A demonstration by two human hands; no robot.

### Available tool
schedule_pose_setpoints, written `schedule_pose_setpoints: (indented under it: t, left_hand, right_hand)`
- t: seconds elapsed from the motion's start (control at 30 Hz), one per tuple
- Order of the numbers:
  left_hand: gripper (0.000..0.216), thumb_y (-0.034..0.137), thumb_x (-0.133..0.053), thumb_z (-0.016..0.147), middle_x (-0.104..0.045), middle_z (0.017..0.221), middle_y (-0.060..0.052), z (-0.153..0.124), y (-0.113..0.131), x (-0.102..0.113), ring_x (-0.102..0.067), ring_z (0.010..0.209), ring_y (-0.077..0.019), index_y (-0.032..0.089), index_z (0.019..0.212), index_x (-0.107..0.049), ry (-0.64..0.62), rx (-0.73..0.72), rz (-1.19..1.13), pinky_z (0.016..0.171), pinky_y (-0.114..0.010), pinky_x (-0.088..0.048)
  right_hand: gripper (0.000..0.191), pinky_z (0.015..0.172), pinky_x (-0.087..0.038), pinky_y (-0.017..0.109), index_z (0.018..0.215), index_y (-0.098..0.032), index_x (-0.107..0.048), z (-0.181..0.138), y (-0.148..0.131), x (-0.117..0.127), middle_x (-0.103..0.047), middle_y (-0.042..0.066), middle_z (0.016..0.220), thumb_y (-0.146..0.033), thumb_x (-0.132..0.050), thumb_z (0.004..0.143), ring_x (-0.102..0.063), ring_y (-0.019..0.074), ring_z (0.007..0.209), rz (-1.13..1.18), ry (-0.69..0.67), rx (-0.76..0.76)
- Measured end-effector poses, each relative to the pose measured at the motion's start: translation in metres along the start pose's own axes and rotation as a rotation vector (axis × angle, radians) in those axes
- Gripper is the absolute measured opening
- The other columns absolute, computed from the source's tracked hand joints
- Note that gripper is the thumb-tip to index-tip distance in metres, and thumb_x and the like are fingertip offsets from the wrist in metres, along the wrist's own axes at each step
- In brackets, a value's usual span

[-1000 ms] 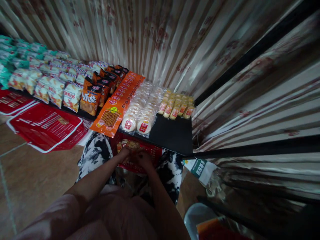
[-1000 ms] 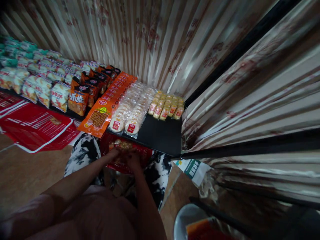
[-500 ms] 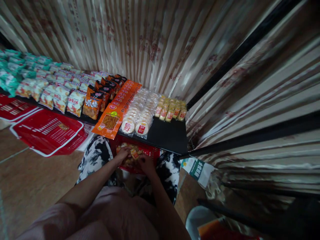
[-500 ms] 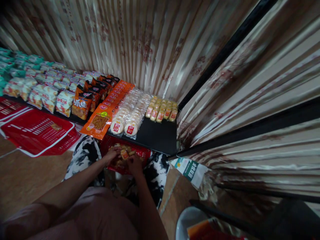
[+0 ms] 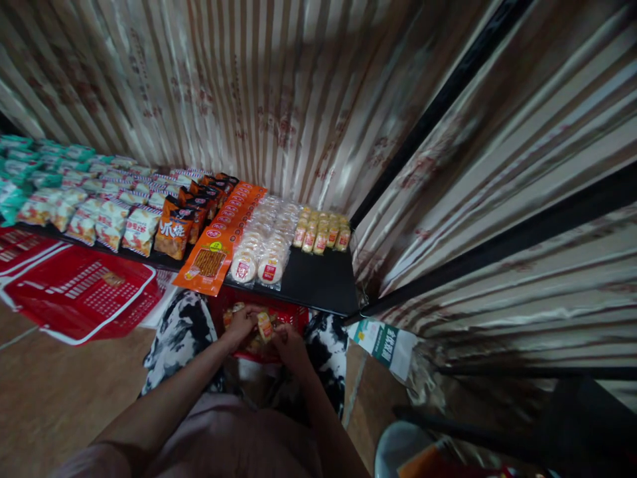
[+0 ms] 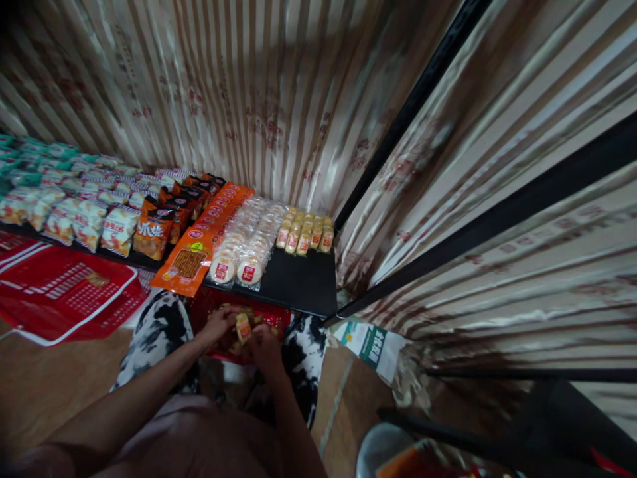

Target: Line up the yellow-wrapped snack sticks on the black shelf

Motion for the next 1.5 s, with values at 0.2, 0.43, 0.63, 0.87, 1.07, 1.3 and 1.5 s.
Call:
schedule_pose_setpoints:
  t: [0.2,0.43,0.63,0.87,1.07,1.3,1.5]
  left_hand:
    - [0.023,0.005,-0.048,0.069,-0.063,0.076,0.000,-0.010,0.024,-0.011,-0.059,0.069,-0.0120,0.014,0.087,-0.061,-0.049,-0.152,0.160,0.064,-0.020,-0.046]
    - [0.028,0.006,-0.047,0.068,-0.065,0.091,-0.003,-0.018,0.054,-0.027,-0.059,0.085,-0.0141,0.016,0.088,-0.065,-0.101,-0.404,0.331,0.080,-0.024,-0.045]
    - [0.031,0.008,-0.044,0.072,-0.064,0.098,-0.004,-0.024,0.076,-0.043,-0.059,0.089,-0.0142,0.016,0.096,-0.063,-0.162,-0.477,0.359,0.081,-0.025,-0.046]
    - [0.039,0.006,-0.045,0.071,-0.065,0.100,-0.004,-0.020,0.089,-0.061,-0.059,0.088,-0.0132,0.015,0.107,-0.059,-0.183,-0.486,0.296,0.081,-0.024,-0.046]
    - [0.035,0.008,-0.046,0.072,-0.064,0.098,-0.005,-0.013,0.091,-0.066,-0.059,0.086,-0.0131,0.015,0.104,-0.059,-0.146,-0.499,0.295,0.081,-0.024,-0.046]
    - [0.036,0.007,-0.048,0.069,-0.063,0.094,-0.005,-0.017,0.101,-0.066,-0.059,0.078,-0.0116,0.013,0.104,-0.058,-0.115,-0.460,0.282,0.077,-0.024,-0.047]
    - [0.038,0.007,-0.050,0.069,-0.060,0.102,-0.008,-0.011,0.103,-0.074,-0.060,0.084,-0.0120,0.013,0.107,-0.053,-0.134,-0.431,0.119,0.077,-0.024,-0.050]
  right_hand:
    - [0.034,0.070,-0.049,0.029,0.107,-0.015,-0.053,-0.003,0.002,0.006,-0.067,0.004,0.079,-0.029,-0.050,0.076,-0.065,0.0177,0.074,0.036,-0.072,-0.018]
    - [0.019,0.064,-0.044,0.023,0.084,-0.019,-0.062,-0.009,-0.017,0.024,-0.065,-0.001,0.070,-0.027,-0.047,0.076,-0.061,0.0132,0.068,-0.019,-0.052,-0.008]
    - [0.017,0.065,-0.048,0.025,0.084,-0.019,-0.060,-0.004,-0.012,0.036,-0.066,0.002,0.077,-0.028,-0.052,0.071,-0.062,0.0145,0.068,0.219,0.002,-0.049]
    - [0.023,0.061,-0.049,0.028,0.084,-0.019,-0.054,0.003,-0.003,0.040,-0.066,0.002,0.074,-0.034,-0.058,0.067,-0.062,0.0154,0.064,0.530,-0.028,-0.098]
    - [0.027,0.060,-0.047,0.026,0.083,-0.018,-0.052,0.002,-0.007,0.054,-0.062,0.000,0.069,-0.037,-0.060,0.066,-0.058,0.0125,0.060,0.556,0.046,-0.128]
    - [0.032,0.057,-0.045,0.024,0.088,-0.017,-0.053,0.004,-0.015,0.060,-0.061,0.000,0.070,-0.041,-0.060,0.068,-0.057,0.0114,0.059,0.582,0.038,-0.122]
    - [0.030,0.053,-0.044,0.023,0.083,-0.019,-0.053,0.009,-0.023,0.078,-0.062,0.000,0.071,-0.042,-0.062,0.066,-0.057,0.0121,0.058,0.592,0.110,-0.101]
Point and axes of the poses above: each hand's wrist, its own z-axis towards the middle knuckle, its own x-axis out of the back of the hand, y = z × x, the point moved 9 cm from there along z, towards the middle knuckle
